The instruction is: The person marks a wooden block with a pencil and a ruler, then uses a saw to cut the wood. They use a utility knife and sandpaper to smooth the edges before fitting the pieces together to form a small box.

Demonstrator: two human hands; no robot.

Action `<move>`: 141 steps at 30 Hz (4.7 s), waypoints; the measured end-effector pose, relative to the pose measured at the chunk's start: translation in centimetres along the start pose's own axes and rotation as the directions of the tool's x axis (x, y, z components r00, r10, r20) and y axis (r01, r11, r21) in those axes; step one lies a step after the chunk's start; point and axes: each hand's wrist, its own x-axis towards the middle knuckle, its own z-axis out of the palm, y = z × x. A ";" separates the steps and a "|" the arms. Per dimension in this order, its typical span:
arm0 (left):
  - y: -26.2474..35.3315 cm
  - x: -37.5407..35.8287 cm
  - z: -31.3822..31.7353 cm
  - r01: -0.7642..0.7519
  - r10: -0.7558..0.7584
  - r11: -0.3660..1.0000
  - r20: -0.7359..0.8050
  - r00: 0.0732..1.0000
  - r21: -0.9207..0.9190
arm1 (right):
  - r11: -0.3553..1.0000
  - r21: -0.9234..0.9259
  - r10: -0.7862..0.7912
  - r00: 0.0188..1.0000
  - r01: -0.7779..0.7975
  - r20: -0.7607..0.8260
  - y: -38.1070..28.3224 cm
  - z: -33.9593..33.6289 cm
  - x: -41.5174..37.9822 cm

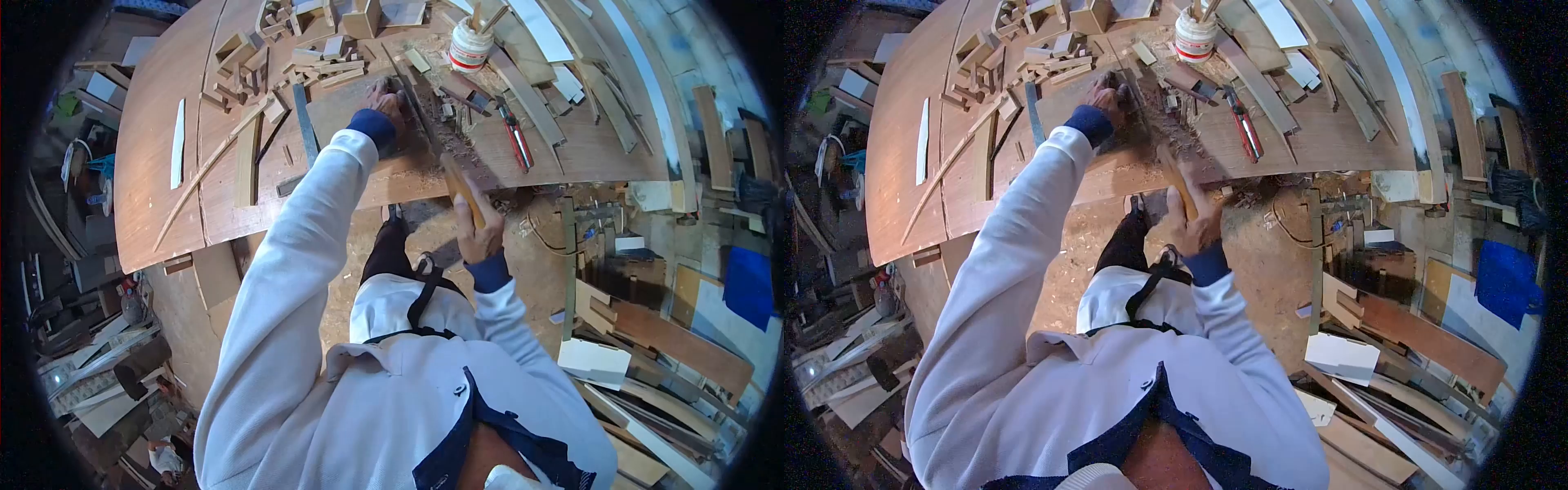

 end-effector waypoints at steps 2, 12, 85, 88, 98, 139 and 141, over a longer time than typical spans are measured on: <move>1.0 -0.5 -1.5 0.042 -0.041 0.998 0.038 0.998 -0.037 | 0.986 0.016 0.166 0.986 -0.167 0.026 -0.2 -1.7 -3.3; 0.4 -0.6 -0.3 0.056 -0.061 0.993 -0.039 0.997 -0.099 | 1.000 0.013 0.002 1.000 -0.001 -0.024 -1.3 -0.2 0.3; 1.4 -1.3 -1.2 0.036 -0.034 0.998 0.044 0.998 -0.057 | 0.997 -0.016 0.076 0.996 -0.076 0.043 -1.5 -0.5 -2.0; 1.3 -0.6 -0.7 -0.031 0.035 0.998 0.072 0.997 -0.053 | 0.997 0.017 0.074 0.997 -0.074 -0.032 -0.5 -0.8 -3.3; 1.8 -1.0 -2.7 0.009 -0.009 1.000 0.084 0.996 0.007 | 1.000 0.019 -0.008 0.996 0.010 -0.091 0.5 -0.6 -2.6; 1.2 -1.7 -6.9 0.047 -0.138 0.866 -0.147 0.979 -0.498 | 1.000 -0.017 0.000 0.993 -0.002 -0.114 1.0 0.8 1.6; -0.5 -1.6 -4.9 -0.103 0.035 0.954 -0.235 0.971 -0.280 | 0.999 -0.045 -0.011 0.992 0.005 -0.127 1.6 1.4 2.1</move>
